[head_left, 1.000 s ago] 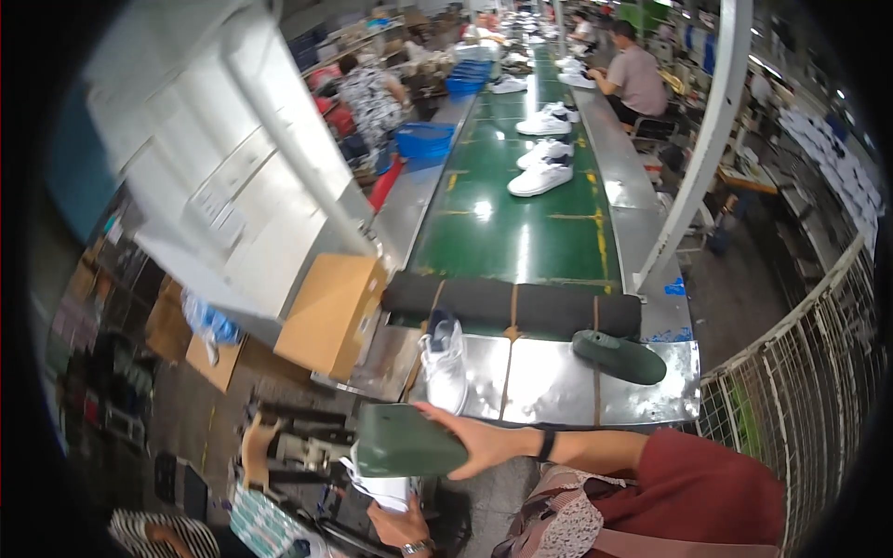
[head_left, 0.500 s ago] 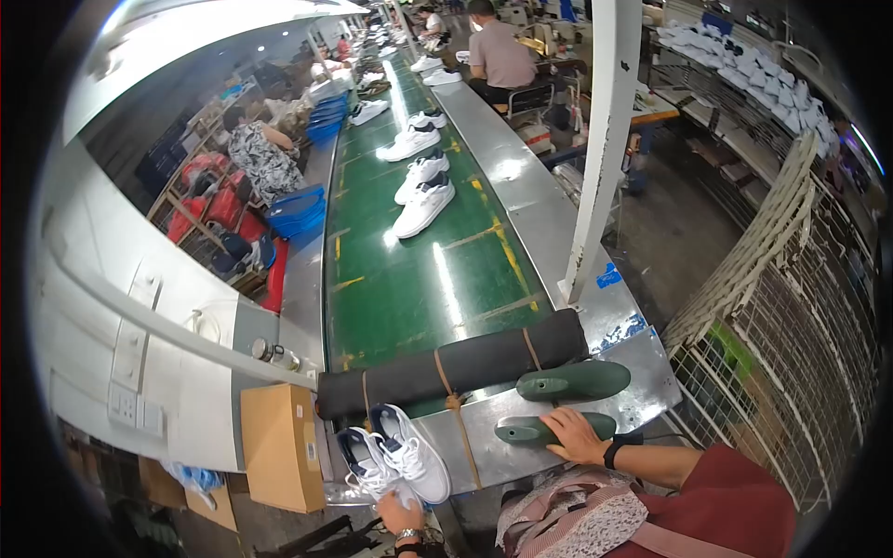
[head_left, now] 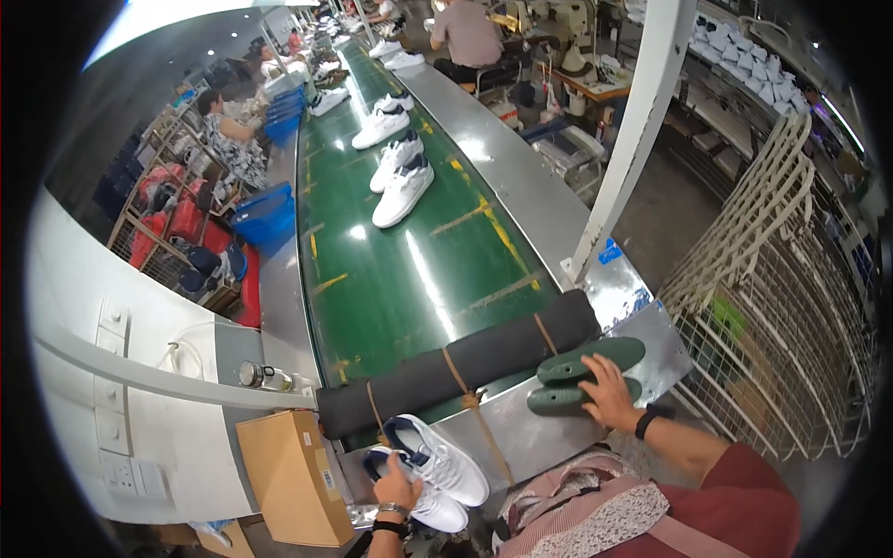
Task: Processing and inspecting shoes on a factory production line.
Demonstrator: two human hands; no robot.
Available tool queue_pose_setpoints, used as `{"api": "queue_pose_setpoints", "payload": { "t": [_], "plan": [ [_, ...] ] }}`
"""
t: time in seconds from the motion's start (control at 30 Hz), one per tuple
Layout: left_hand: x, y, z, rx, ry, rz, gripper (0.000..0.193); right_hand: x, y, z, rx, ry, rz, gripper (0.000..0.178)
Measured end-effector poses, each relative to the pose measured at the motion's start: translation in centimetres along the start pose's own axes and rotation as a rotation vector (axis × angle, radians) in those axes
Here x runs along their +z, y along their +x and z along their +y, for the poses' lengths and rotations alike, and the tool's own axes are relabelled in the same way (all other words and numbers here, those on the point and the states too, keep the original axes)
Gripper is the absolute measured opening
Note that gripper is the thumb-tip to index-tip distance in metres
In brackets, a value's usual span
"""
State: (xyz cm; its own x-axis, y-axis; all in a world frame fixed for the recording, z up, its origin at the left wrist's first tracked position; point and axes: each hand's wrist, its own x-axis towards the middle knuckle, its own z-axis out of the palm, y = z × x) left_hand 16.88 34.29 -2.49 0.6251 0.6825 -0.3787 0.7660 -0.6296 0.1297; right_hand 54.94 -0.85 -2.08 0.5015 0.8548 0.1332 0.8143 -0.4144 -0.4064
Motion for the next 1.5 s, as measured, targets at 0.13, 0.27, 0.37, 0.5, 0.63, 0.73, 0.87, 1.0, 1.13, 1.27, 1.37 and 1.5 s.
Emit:
{"api": "queue_pose_setpoints", "payload": {
  "t": [0.13,0.27,0.37,0.5,0.63,0.73,0.87,1.0,1.13,1.27,1.37,1.5],
  "plan": [
    [0.5,2.0,-0.1,0.137,0.009,-0.085,0.059,0.5,3.1,-0.6,-0.057,-0.075,-0.204,0.051],
    [-3.7,2.7,1.2,0.268,-0.04,-0.105,0.036,1.4,4.8,-0.9,-0.02,-0.153,-0.319,0.048],
    [-9.3,2.8,3.7,0.423,-0.046,-0.089,0.028,1.3,4.6,-0.8,-0.042,-0.207,-0.373,0.047],
    [-16.7,9.8,9.9,0.828,0.042,0.082,0.021,-0.3,2.3,-1.2,-0.239,-0.311,-0.54,0.04],
    [-20.6,20.2,17.8,1.018,0.299,0.238,0.023,-1.4,-2.6,-2.3,-0.1,-0.286,-0.463,0.03],
    [-20.1,26.6,23.2,1.066,0.211,0.597,0.038,-0.1,-7.3,-3.2,0.27,-0.054,-0.116,0.043],
    [-7.2,26.7,27.6,0.98,-0.176,0.252,0.052,5.7,-9.6,-4.7,1.112,0.346,0.483,0.074],
    [12.0,18.8,31.5,0.449,-0.724,-0.525,0.066,10.1,-8.4,-4.8,1.332,0.738,0.389,0.124],
    [18.3,12.5,33.7,0.362,-0.959,-0.443,0.056,10.2,-9.0,-4.2,1.381,0.847,0.309,0.132],
    [16.8,7.0,36.0,0.281,-1.323,-0.878,0.055,7.5,-14.6,-2.0,1.231,0.999,0.391,0.124],
    [17.9,0.9,39.6,0.152,-1.424,-0.875,0.055,5.5,-21.0,0.6,1.095,1.121,0.414,0.116],
    [21.5,-9.9,46.0,0.145,-1.497,-0.734,0.058,2.5,-32.3,6.7,0.916,1.402,0.561,0.101]
  ]
}}
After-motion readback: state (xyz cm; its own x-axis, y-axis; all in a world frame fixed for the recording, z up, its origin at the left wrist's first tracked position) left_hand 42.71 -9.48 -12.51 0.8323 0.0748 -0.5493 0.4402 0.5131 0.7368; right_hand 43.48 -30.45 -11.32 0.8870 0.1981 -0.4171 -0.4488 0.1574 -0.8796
